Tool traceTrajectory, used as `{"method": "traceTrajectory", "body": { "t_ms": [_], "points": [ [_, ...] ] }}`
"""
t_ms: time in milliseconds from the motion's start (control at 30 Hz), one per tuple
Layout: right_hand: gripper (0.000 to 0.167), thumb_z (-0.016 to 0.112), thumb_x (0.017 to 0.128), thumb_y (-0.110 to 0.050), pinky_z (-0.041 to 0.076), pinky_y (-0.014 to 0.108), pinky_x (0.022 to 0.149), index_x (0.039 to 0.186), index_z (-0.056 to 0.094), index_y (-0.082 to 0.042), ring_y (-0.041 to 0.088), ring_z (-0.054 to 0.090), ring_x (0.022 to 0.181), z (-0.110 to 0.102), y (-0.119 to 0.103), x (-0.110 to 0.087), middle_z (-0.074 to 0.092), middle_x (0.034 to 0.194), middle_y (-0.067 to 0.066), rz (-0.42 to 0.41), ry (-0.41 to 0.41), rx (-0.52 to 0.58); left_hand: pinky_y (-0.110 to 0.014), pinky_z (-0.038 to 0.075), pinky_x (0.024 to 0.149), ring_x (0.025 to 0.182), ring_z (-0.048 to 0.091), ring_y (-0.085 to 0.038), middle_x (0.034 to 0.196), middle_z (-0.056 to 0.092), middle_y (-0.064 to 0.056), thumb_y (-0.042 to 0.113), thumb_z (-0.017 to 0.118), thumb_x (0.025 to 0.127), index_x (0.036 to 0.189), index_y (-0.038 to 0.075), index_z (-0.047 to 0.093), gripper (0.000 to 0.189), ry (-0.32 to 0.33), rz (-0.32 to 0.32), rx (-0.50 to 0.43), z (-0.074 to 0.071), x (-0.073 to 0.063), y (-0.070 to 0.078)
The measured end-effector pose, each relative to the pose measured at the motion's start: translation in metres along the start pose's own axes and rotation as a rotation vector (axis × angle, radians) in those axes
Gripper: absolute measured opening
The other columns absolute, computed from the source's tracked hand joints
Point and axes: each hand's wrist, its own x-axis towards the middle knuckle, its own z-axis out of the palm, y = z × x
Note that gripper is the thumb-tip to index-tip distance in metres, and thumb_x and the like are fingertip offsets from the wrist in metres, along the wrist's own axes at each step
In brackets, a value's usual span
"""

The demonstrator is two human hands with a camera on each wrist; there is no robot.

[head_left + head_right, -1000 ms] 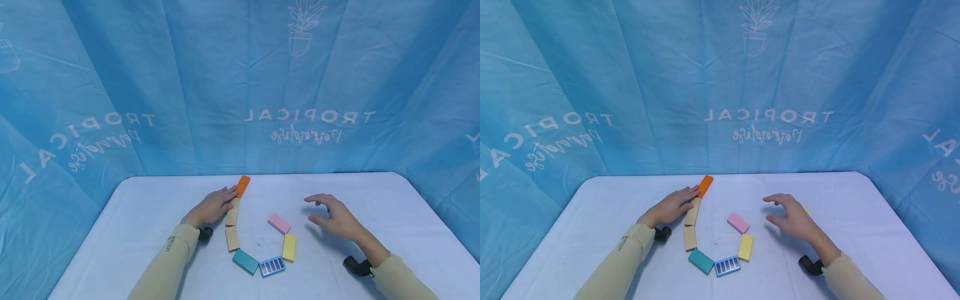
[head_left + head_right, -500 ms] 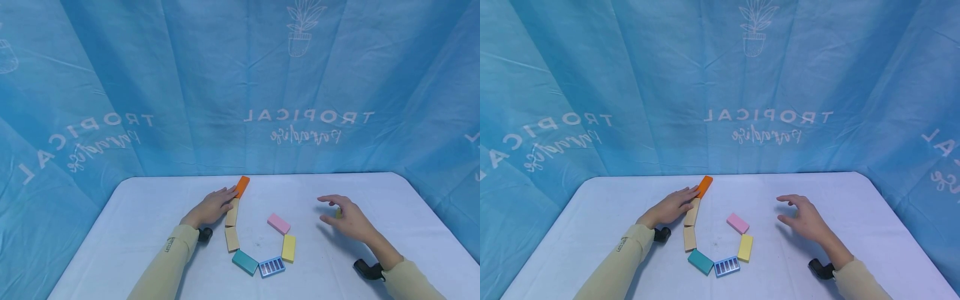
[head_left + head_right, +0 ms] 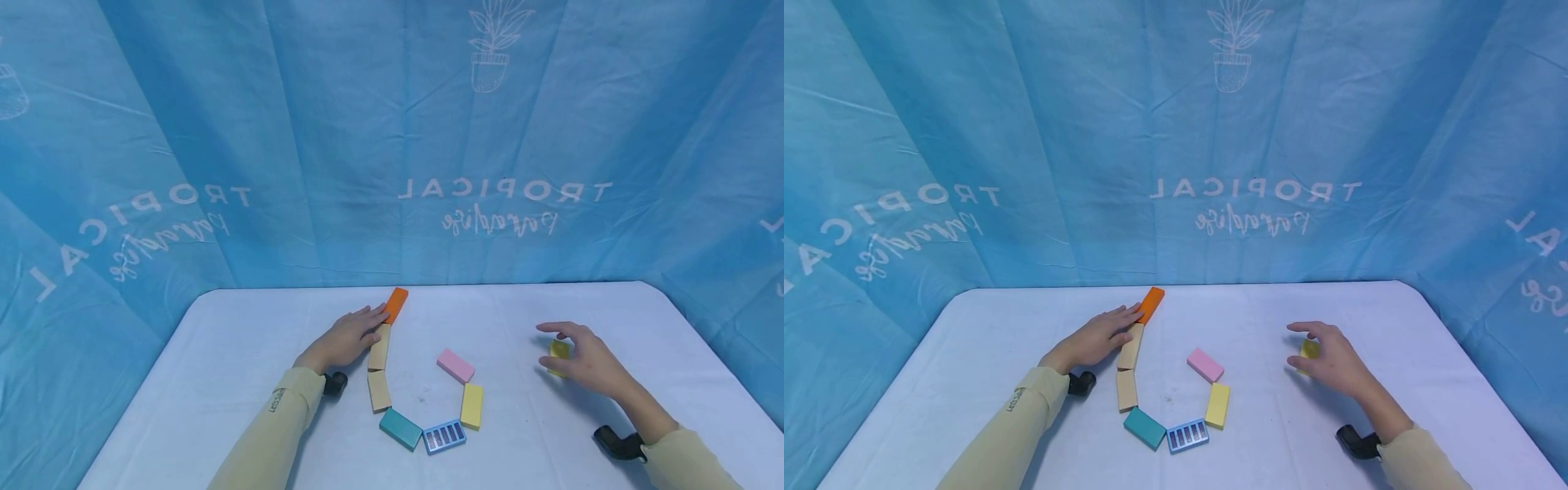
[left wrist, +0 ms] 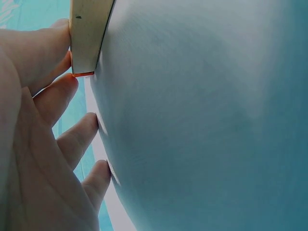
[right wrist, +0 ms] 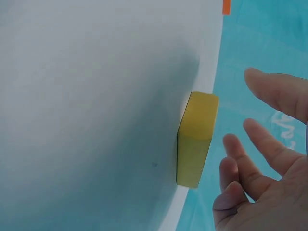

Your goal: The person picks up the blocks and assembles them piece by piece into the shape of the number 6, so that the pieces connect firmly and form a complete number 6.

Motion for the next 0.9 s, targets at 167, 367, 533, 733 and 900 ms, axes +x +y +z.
{"method": "traceTrajectory", "body": {
  "t_ms": [167, 367, 533, 733, 900],
  "points": [
    [0.059, 0.081, 0.084, -0.023, 0.05, 0.064, 0.089, 0.135, 0.06, -0.004, 0.045, 0.053, 0.116, -0.001, 0.004, -0.002, 0.053, 0.138, 0.028, 0.039, -0.012, -0.014, -0.053, 0.019, 0.122, 0.152, 0.023, -0.03, 0.164, 0.027, -0.003, 0.025, 0.051, 0.107, 0.156, 0.013, 0.039, 0.052, 0.005, 0.004, -0.001, 0.001, 0.0, -0.001],
    [0.065, 0.085, 0.079, -0.026, 0.054, 0.054, 0.08, 0.134, 0.06, -0.001, 0.044, 0.055, 0.111, -0.003, 0.008, -0.005, 0.056, 0.132, 0.03, 0.082, -0.03, -0.053, -0.053, 0.019, 0.122, 0.151, 0.023, -0.03, 0.164, 0.028, -0.003, 0.025, 0.051, 0.107, 0.156, 0.013, 0.038, 0.052, 0.008, 0.004, 0.007, 0.001, 0.0, -0.001],
    [0.068, 0.086, 0.079, -0.026, 0.054, 0.057, 0.083, 0.135, 0.059, -0.001, 0.045, 0.055, 0.113, -0.006, 0.012, -0.008, 0.056, 0.132, 0.03, 0.065, -0.064, -0.05, -0.053, 0.02, 0.122, 0.151, 0.024, -0.03, 0.164, 0.028, -0.003, 0.025, 0.051, 0.107, 0.156, 0.013, 0.039, 0.052, 0.008, 0.003, 0.005, 0.001, 0.0, -0.001],
    [0.076, 0.088, 0.076, -0.026, 0.051, 0.062, 0.087, 0.14, 0.055, -0.001, 0.046, 0.051, 0.116, -0.01, 0.017, -0.007, 0.054, 0.134, 0.029, 0.074, -0.132, -0.052, -0.055, 0.021, 0.121, 0.151, 0.024, -0.032, 0.164, 0.029, -0.005, 0.024, 0.05, 0.107, 0.155, 0.01, 0.04, 0.052, 0.015, 0.029, 0.009, 0.003, 0.0, -0.004],
    [0.08, 0.089, 0.074, -0.022, 0.05, 0.063, 0.09, 0.142, 0.053, -0.001, 0.048, 0.05, 0.118, -0.013, 0.022, -0.006, 0.052, 0.136, 0.029, 0.045, -0.174, -0.061, -0.056, 0.021, 0.12, 0.151, 0.025, -0.033, 0.164, 0.029, -0.006, 0.023, 0.05, 0.107, 0.155, 0.009, 0.04, 0.051, 0.017, 0.038, 0.001, 0.003, 0.001, -0.004]
  ]
}}
